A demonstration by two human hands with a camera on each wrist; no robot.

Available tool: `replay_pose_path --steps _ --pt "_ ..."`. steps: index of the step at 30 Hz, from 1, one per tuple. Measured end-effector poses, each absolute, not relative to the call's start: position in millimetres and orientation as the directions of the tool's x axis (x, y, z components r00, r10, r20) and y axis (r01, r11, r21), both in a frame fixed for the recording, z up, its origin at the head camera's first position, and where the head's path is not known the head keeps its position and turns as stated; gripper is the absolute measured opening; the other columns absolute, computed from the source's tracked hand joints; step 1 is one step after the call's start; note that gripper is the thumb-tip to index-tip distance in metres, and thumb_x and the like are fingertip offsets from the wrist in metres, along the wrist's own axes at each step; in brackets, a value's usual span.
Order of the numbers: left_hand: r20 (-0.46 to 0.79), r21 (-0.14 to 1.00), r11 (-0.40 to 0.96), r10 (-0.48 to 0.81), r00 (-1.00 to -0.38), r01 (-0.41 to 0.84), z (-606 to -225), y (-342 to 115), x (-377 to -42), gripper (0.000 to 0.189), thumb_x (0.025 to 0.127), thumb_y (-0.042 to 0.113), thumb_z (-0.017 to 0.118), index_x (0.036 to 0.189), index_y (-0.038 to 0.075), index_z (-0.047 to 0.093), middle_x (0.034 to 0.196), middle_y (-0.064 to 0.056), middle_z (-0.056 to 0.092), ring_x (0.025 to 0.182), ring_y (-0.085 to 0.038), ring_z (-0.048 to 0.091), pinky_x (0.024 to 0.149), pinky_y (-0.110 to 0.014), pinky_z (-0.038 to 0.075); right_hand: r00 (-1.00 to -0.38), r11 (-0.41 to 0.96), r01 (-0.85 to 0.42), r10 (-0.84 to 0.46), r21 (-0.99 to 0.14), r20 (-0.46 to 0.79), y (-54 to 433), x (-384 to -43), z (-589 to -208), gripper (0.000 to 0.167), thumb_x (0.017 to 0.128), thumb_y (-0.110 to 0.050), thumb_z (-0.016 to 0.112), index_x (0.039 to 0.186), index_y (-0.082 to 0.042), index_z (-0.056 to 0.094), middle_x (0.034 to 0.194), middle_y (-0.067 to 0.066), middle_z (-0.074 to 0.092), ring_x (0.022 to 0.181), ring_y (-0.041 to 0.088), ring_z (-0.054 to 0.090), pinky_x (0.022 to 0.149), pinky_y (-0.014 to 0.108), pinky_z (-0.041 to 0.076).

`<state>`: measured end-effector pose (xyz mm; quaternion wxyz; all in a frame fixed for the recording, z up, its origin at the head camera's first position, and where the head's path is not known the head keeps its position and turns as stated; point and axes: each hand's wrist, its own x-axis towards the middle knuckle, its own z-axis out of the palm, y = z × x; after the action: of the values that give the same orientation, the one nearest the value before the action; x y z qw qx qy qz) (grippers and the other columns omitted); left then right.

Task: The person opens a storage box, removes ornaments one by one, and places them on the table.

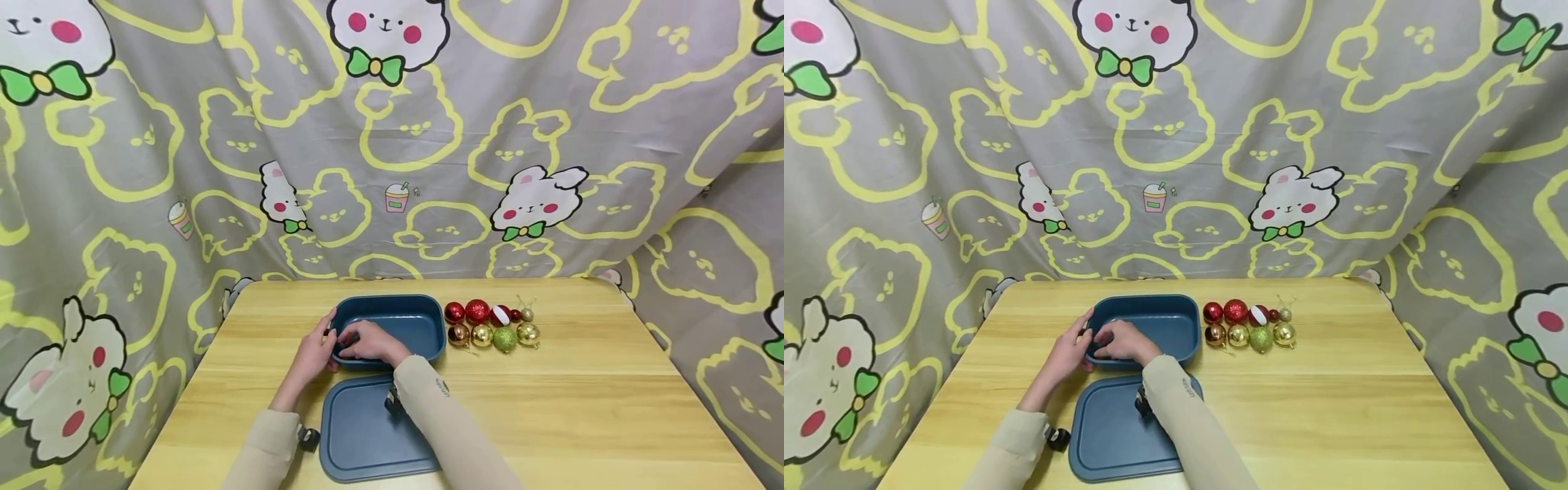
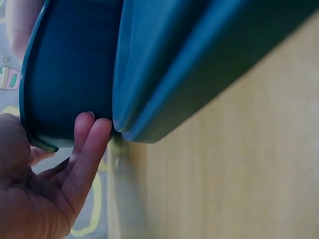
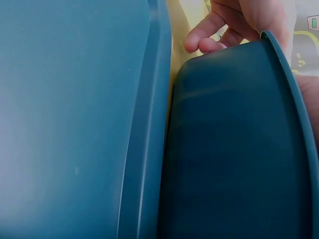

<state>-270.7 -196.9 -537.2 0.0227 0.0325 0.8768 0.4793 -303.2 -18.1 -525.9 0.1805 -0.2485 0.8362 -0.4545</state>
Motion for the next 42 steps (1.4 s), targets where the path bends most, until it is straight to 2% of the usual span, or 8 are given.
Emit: replay_pose_path --steps 5,17,26,33,42 --pt "-0.019 0.847 0.531 0.071 -0.997 0.022 -536.8 -195.5 -270.6 0.055 0.110 0.020 0.048 0.163 0.026 0.034 0.136 -0.030 0.058 0.049 -0.022 0.066 0.049 -0.035 0.062 -0.810 0.449 -0.241 -0.581 -0.861 -0.076 -17.3 -303.6 -526.2 0.017 0.090 -0.010 0.080 0.107 -0.008 0.079 0.103 0.006 0.077 0.072 0.009 0.065 0.073 0.023 0.059" --pt "-0.017 0.850 0.526 0.074 -0.997 0.025 -537.5 -194.9 -272.3 0.055 0.111 0.020 0.047 0.164 0.025 0.034 0.136 -0.030 0.058 0.050 -0.023 0.066 0.050 -0.035 0.062 -0.829 0.468 -0.240 -0.555 -0.850 -0.072 -14.8 -304.4 -525.7 0.006 0.092 -0.018 0.080 0.096 -0.013 0.080 0.093 -0.005 0.073 0.068 0.008 0.063 0.068 0.021 0.056" --pt "-0.028 0.835 0.550 0.074 -0.997 0.017 -536.1 -194.3 -271.4 0.055 0.111 0.022 0.047 0.164 0.026 0.032 0.126 -0.030 0.063 0.051 -0.023 0.065 0.053 -0.035 0.063 -0.854 0.445 -0.228 -0.518 -0.866 -0.042 -14.0 -303.1 -522.7 0.007 0.093 -0.020 0.079 0.099 -0.016 0.079 0.096 -0.004 0.073 0.077 0.009 0.065 0.069 0.023 0.057" --pt "-0.027 0.835 0.550 0.075 -0.997 0.019 -537.7 -194.8 -271.9 0.055 0.111 0.022 0.047 0.164 0.026 0.032 0.133 -0.031 0.061 0.051 -0.021 0.065 0.052 -0.034 0.062 -0.868 0.431 -0.231 -0.496 -0.872 -0.015 -14.2 -301.8 -520.6 0.006 0.094 -0.019 0.078 0.098 -0.015 0.079 0.094 -0.004 0.075 0.080 0.007 0.067 0.073 0.023 0.059" --pt "-0.026 0.834 0.552 0.076 -0.997 0.020 -537.0 -194.9 -270.8 0.055 0.111 0.021 0.047 0.164 0.025 0.032 0.134 -0.029 0.060 0.051 -0.020 0.065 0.052 -0.034 0.063 -0.870 0.422 -0.259 -0.493 -0.869 0.020 -9.5 -302.1 -515.8 0.007 0.094 -0.021 0.078 0.100 -0.017 0.079 0.094 -0.006 0.075 0.081 0.006 0.068 0.080 0.024 0.061"
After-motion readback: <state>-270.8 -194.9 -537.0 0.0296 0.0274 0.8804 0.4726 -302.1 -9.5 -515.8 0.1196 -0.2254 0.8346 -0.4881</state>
